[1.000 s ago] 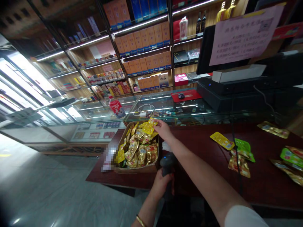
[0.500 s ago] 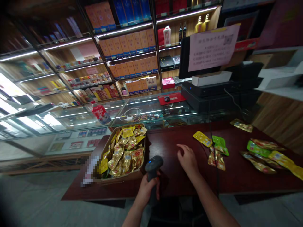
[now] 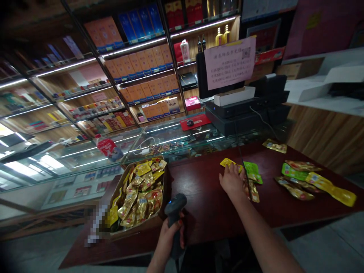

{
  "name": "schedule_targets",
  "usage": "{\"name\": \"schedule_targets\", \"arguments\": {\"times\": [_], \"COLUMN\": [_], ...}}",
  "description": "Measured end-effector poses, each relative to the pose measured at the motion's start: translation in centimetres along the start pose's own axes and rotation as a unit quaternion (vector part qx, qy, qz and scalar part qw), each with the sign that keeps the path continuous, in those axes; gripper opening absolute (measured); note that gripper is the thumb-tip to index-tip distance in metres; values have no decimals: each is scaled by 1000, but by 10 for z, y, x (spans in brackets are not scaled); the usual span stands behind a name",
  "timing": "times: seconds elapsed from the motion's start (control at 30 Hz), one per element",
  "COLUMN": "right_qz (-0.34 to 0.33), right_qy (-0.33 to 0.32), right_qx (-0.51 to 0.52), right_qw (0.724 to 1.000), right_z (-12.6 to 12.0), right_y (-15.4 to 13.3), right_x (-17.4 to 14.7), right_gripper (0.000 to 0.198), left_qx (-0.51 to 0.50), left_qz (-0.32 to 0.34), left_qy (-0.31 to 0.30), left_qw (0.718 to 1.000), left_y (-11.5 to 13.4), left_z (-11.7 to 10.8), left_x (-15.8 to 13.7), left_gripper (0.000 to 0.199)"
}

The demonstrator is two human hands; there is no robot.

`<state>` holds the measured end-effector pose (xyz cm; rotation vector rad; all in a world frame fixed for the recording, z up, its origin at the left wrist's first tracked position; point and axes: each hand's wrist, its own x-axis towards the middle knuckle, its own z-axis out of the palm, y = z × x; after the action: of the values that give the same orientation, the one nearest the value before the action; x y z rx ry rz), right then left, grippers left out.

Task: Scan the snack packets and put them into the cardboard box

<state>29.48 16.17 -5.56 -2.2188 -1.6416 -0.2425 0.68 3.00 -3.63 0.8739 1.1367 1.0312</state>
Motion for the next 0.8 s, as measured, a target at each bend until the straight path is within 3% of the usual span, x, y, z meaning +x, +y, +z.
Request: {"name": "schedule_targets", "arguments": {"times": [0.13,0.27,0.33,0.53,0.8], "right_qz": [-76,-169,-154,-22,-21], "right_qy": [10,-9,-6,10,-13], "right_qx": [85,179,193,123,135], "right_qw": [993,969,969,992,991], "right_z": [-2,-8,-7,0,2], "right_y": [-39,-56,-56,-57,-59], "right_x": [-31,-55,-58,-54,-54], "right_gripper": [39,31,34,61,65], "left_qx": [2,3,-1,-1,16], "left_qz": [5,7,9,-3,5], "left_qy": [-6,-18,-23,-2,-3], "left_qw": [1000,1000,1000,1000,1000], "left_y": [-1,6,8,1,-6], "left_z": [-2,0,0,0,-3], "left_x": [1,-3,-4,0,5], "left_gripper": [50,46,47,48,48]}}
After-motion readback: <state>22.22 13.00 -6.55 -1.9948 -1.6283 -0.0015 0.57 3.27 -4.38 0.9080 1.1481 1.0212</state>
